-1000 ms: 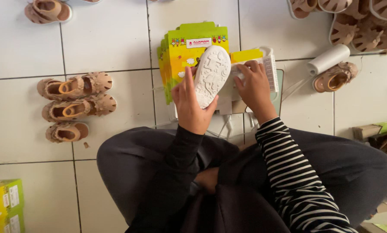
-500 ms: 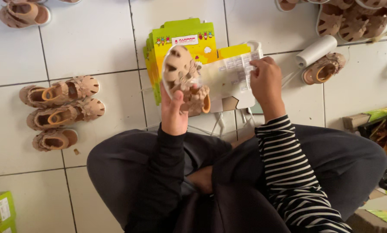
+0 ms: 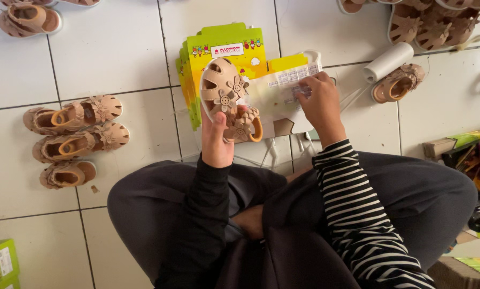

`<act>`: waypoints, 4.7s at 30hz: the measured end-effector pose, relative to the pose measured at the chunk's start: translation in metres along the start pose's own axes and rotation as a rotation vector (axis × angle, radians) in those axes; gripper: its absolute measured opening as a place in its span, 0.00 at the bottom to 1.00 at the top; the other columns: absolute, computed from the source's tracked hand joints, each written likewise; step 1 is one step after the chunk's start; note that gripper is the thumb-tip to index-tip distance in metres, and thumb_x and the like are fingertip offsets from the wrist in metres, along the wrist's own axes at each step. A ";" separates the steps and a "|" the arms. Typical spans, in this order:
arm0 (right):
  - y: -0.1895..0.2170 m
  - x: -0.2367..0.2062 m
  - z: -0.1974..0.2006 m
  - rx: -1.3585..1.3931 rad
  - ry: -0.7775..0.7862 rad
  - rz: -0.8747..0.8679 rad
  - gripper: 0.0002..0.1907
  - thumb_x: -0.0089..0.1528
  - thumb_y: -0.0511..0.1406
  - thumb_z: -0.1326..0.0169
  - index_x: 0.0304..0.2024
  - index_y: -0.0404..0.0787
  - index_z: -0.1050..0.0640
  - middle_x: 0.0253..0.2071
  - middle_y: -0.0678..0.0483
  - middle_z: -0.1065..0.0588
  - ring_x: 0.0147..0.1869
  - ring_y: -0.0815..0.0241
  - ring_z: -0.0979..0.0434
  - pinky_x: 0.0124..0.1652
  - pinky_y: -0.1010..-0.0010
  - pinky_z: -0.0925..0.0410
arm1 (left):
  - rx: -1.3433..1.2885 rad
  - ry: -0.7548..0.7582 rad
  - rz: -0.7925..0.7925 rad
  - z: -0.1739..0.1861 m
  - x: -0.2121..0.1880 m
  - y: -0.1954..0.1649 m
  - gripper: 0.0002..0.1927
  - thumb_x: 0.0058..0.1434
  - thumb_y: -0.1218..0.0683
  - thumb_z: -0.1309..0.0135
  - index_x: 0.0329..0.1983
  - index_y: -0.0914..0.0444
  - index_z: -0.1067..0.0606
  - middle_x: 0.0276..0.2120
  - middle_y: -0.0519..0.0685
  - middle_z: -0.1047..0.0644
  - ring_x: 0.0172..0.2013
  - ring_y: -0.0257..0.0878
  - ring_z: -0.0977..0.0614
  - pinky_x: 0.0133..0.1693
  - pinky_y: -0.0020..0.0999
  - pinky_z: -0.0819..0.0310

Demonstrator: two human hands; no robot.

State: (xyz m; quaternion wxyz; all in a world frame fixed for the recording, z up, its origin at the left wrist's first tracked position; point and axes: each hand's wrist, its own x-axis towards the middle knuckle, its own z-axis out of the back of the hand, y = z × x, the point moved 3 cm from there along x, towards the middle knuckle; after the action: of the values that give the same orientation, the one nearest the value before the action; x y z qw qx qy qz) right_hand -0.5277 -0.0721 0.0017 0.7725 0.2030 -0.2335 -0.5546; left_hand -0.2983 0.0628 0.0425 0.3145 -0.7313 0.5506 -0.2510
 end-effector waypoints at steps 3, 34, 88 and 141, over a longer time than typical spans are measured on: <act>0.001 0.000 0.001 -0.006 0.006 0.008 0.16 0.54 0.29 0.33 0.45 0.36 0.17 0.45 0.46 0.24 0.46 0.47 0.23 0.46 0.60 0.29 | -0.009 0.005 -0.001 -0.002 0.000 0.000 0.39 0.71 0.43 0.44 0.76 0.63 0.47 0.61 0.53 0.30 0.54 0.42 0.22 0.57 0.43 0.23; 0.010 0.007 0.006 0.045 -0.028 0.004 0.22 0.52 0.32 0.30 0.42 0.35 0.29 0.46 0.45 0.30 0.52 0.44 0.31 0.50 0.56 0.33 | -0.063 0.035 0.063 -0.002 -0.005 0.006 0.38 0.73 0.39 0.48 0.75 0.64 0.45 0.59 0.55 0.27 0.54 0.46 0.20 0.57 0.46 0.22; 0.151 -0.041 0.028 0.121 0.073 0.412 0.28 0.55 0.20 0.47 0.51 0.49 0.14 0.82 0.49 0.47 0.83 0.34 0.54 0.76 0.45 0.45 | -0.472 0.030 0.348 0.010 -0.007 0.023 0.45 0.74 0.26 0.73 0.75 0.65 0.39 0.63 0.64 0.27 0.52 0.51 0.18 0.44 0.45 0.17; 0.034 0.354 -0.146 -0.026 0.016 0.440 0.17 0.69 0.38 0.35 0.57 0.40 0.23 0.72 0.29 0.36 0.76 0.31 0.41 0.69 0.45 0.42 | 0.118 -0.185 0.225 0.088 0.131 0.009 0.24 0.76 0.41 0.59 0.62 0.62 0.29 0.56 0.47 0.25 0.58 0.37 0.24 0.53 0.34 0.27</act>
State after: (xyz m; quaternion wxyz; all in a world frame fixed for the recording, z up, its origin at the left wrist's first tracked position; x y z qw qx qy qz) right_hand -0.3189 -0.3910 -0.0488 0.8793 0.1416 -0.2589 -0.3738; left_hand -0.2062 -0.0491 -0.0214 0.4325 -0.6652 0.5822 -0.1777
